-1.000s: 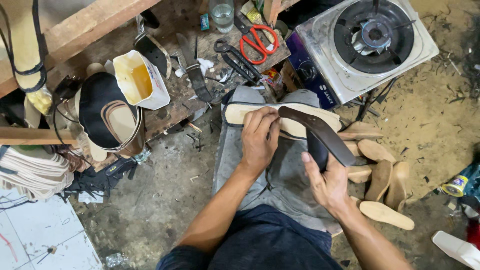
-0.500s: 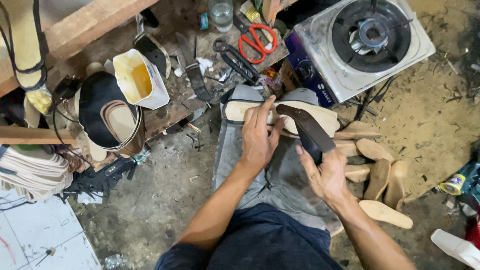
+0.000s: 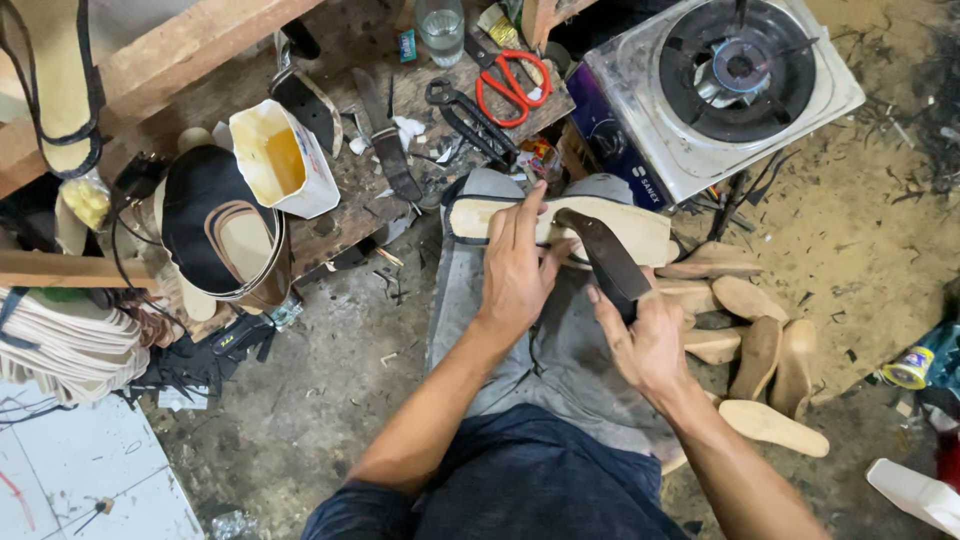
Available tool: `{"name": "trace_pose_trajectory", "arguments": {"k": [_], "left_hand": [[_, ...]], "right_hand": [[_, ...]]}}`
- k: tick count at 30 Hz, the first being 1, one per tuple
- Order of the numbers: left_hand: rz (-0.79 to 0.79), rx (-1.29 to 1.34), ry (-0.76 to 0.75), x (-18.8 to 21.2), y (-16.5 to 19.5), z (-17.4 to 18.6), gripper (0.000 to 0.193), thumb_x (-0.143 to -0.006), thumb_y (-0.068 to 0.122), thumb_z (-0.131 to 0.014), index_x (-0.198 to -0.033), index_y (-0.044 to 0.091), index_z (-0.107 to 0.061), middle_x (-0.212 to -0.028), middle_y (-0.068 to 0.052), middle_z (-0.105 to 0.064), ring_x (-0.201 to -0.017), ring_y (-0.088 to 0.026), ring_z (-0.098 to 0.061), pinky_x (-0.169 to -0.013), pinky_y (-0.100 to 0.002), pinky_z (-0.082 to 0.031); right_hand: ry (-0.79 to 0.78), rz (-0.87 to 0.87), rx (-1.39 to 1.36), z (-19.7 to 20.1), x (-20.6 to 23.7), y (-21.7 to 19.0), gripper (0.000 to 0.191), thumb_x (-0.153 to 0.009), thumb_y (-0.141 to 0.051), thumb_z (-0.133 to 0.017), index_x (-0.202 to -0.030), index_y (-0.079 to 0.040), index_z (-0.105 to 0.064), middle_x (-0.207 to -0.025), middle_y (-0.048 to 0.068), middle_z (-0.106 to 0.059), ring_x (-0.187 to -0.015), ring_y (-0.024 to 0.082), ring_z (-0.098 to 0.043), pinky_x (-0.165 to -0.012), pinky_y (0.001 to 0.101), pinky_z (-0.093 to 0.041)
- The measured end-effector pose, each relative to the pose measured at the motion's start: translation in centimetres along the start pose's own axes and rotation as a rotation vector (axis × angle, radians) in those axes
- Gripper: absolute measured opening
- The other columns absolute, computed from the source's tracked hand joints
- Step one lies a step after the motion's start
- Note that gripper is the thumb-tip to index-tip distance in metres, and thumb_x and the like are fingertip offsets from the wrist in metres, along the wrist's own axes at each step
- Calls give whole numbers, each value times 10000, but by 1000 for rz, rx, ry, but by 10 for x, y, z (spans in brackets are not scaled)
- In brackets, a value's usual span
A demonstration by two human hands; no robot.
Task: The person uses a curved metal tool to press and shape the edges of a shoe upper, then uses scissors to trim excess material from a shoe insole. The person handles multiple shoe components and tools while seated on the floor in a workshop.
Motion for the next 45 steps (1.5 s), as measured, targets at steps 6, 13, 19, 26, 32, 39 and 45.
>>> {"name": "trace_pose_trajectory", "arguments": {"k": [6,13,19,26,32,39,45], "left_hand": [[-187,-455,-389,-10,7,6,750,-680,136,-845,-1342,-16,-526,-1296,-187,-555,-1207,-355,-518,-1073,-425,-425],[-604,-622,-380,-34,-13,12,693,-717,215,-842,-1342,157,-547,-1384,-169,-534,-1302,-339,-511,-1100,-525,-381],[-313,-46,-399,-27,-10,15,764,-831,282,-821,-1502,155,-479,-1416,-200,-554,-1275,-371,-538,-1090,-484,-425],[725,1663,-302,-28,-21,-20,683,-988,395,-694,-1492,9,-442,-1388,-177,-612,-1266,-297,-616,-1105,-510,-493],[794,1921,-313,-36,-33,-17,714,-1014,501,-639,-1498,10,-453,-1374,-204,-608,-1239,-312,-631,-1085,-531,-506],[848,1941,-314,-31,-41,-21,731,-1007,490,-638,-1506,-8,-446,-1400,-208,-599,-1265,-308,-619,-1101,-523,-509],[753,1808,-355,-18,-43,-27,689,-1017,421,-638,-1521,12,-406,-1435,-206,-576,-1319,-308,-585,-1128,-548,-484]], "right_hand": [[-108,185,-132,12,42,42,258,-866,-211,-691,-1015,-5,-644,-739,119,-651,-615,260,-640,-593,376,-502],[-619,196,252,30,74,79,234,-858,-285,-707,-780,-65,-702,-699,142,-672,-704,338,-679,-671,433,-533],[-47,-53,51,23,60,54,218,-945,-208,-640,-1004,-21,-738,-832,116,-741,-752,234,-722,-726,327,-549],[-84,-42,-211,-1,31,19,218,-1010,-189,-608,-997,-5,-724,-802,72,-743,-757,146,-704,-736,296,-548],[-151,-15,-229,-14,27,6,200,-994,-177,-613,-992,-8,-719,-774,74,-752,-725,143,-733,-696,290,-561],[-228,-98,-324,-19,29,13,205,-998,-165,-605,-993,1,-726,-773,68,-755,-733,133,-719,-708,273,-562],[-236,-79,-586,-21,17,-11,528,-880,-23,-686,-1355,52,-468,-936,122,-716,-822,166,-675,-747,290,-562]]}}
Point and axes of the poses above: each hand's wrist, its own x-axis away from the middle knuckle, its own z-axis out of the back of the hand, y = z × x, the point moved 3 cm from there along -x, towards the middle knuckle
